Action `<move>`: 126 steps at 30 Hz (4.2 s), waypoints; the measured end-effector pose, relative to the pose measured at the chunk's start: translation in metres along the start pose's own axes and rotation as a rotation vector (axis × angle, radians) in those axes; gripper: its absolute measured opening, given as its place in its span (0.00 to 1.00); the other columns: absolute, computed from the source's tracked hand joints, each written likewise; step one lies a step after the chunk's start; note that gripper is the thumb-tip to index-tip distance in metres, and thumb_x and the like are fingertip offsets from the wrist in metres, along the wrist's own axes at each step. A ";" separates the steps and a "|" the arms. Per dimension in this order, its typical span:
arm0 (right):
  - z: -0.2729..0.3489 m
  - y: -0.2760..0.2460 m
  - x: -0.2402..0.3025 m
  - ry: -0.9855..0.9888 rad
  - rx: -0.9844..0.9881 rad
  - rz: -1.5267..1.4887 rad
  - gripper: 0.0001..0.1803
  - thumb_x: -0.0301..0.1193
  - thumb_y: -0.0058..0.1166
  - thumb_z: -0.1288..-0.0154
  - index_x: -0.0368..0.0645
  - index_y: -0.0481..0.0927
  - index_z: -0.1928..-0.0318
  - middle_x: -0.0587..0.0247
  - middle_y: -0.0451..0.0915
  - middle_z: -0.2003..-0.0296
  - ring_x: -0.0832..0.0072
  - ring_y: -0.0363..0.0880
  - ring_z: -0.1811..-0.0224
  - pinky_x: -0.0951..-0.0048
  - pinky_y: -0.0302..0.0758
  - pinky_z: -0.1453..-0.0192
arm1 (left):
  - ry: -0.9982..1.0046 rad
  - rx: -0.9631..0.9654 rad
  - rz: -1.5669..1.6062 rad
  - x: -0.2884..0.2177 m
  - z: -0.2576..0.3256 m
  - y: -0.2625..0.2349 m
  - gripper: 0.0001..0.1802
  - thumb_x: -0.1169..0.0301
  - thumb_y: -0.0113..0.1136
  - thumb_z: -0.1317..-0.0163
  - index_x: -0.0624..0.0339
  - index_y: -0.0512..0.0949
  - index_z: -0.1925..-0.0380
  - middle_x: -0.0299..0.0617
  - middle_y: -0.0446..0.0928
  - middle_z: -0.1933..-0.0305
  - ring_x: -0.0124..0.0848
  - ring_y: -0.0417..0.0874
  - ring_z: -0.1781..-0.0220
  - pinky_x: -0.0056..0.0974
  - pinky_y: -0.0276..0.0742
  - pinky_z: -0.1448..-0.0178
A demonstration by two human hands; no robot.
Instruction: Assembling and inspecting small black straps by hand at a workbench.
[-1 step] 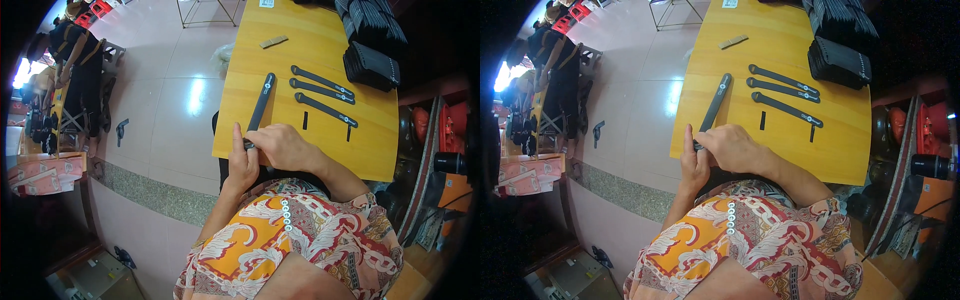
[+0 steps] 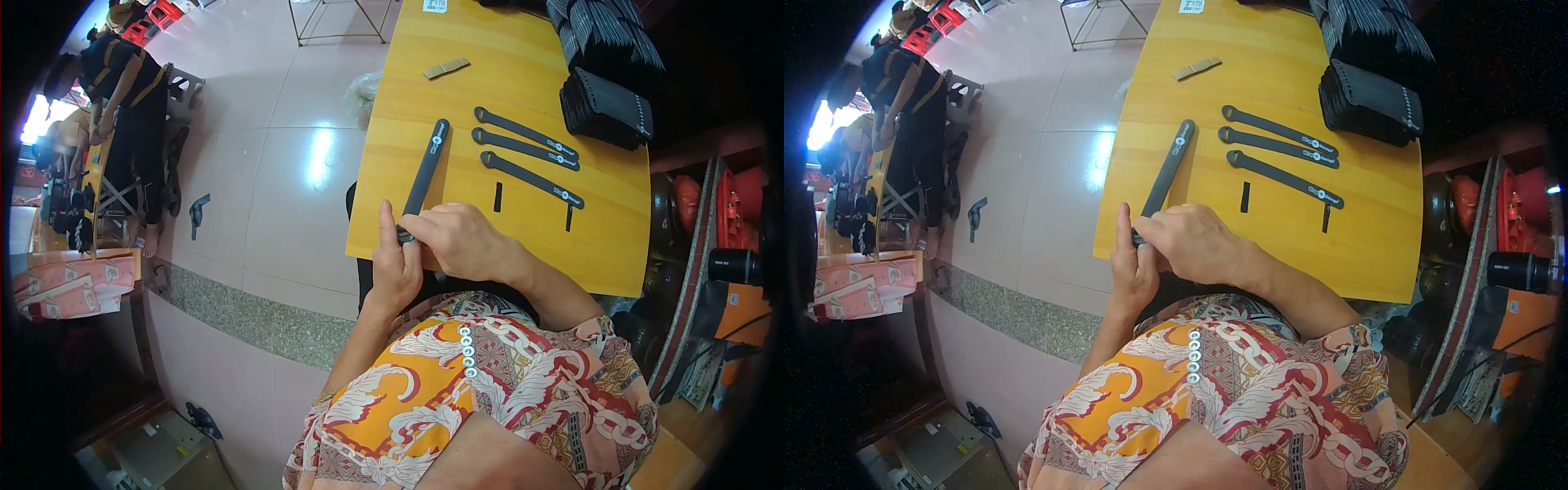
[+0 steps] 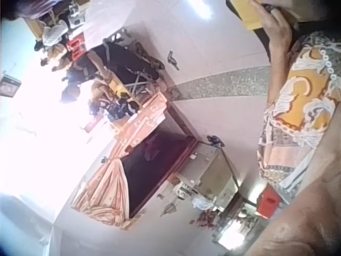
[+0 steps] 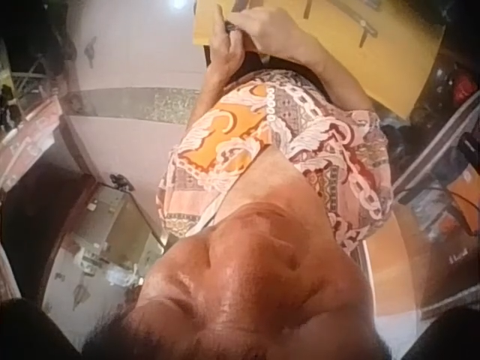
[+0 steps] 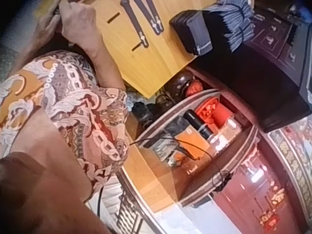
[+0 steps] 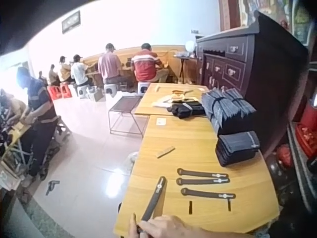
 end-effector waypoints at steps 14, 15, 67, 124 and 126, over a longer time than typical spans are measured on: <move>-0.013 0.009 -0.005 -0.018 -0.425 0.274 0.08 0.24 0.51 0.57 0.39 0.69 0.72 0.57 0.68 0.78 0.60 0.70 0.74 0.64 0.67 0.70 | 0.067 -0.166 -0.018 -0.011 -0.013 0.002 0.30 0.75 0.40 0.37 0.74 0.46 0.37 0.40 0.70 0.73 0.24 0.70 0.73 0.30 0.69 0.70; -0.015 0.007 -0.008 0.033 -0.452 0.284 0.07 0.23 0.50 0.56 0.38 0.69 0.73 0.55 0.69 0.78 0.58 0.71 0.73 0.63 0.68 0.70 | 0.031 -0.123 -0.029 -0.008 -0.013 0.002 0.31 0.75 0.39 0.37 0.72 0.43 0.36 0.42 0.72 0.72 0.25 0.72 0.72 0.30 0.70 0.68; 0.297 -0.331 -0.090 0.510 -2.004 0.210 0.14 0.33 0.55 0.43 0.35 0.72 0.77 0.61 0.72 0.84 0.72 0.68 0.79 0.64 0.67 0.70 | -0.299 0.926 0.595 -0.060 -0.002 0.026 0.14 0.69 0.48 0.37 0.66 0.68 0.54 0.36 0.68 0.78 0.20 0.64 0.79 0.24 0.59 0.77; 0.020 -0.005 -0.012 0.324 -0.414 0.033 0.03 0.21 0.50 0.45 0.35 0.72 0.69 0.48 0.75 0.74 0.52 0.75 0.70 0.59 0.71 0.69 | -0.439 0.138 1.237 0.008 -0.068 0.044 0.11 0.68 0.43 0.35 0.63 0.70 0.59 0.38 0.70 0.73 0.24 0.69 0.73 0.28 0.66 0.68; 0.020 -0.005 -0.012 0.345 -0.387 0.032 0.03 0.21 0.49 0.45 0.35 0.72 0.68 0.48 0.74 0.73 0.52 0.75 0.70 0.59 0.71 0.69 | -0.434 0.131 1.225 0.008 -0.068 0.043 0.11 0.68 0.43 0.35 0.63 0.70 0.59 0.38 0.70 0.73 0.24 0.69 0.73 0.28 0.66 0.68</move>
Point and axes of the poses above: each hand's wrist, its own z-axis away from the middle knuckle, its own y-axis out of the palm, x = y × z, the point moved 4 cm from there along -z, towards the middle knuckle
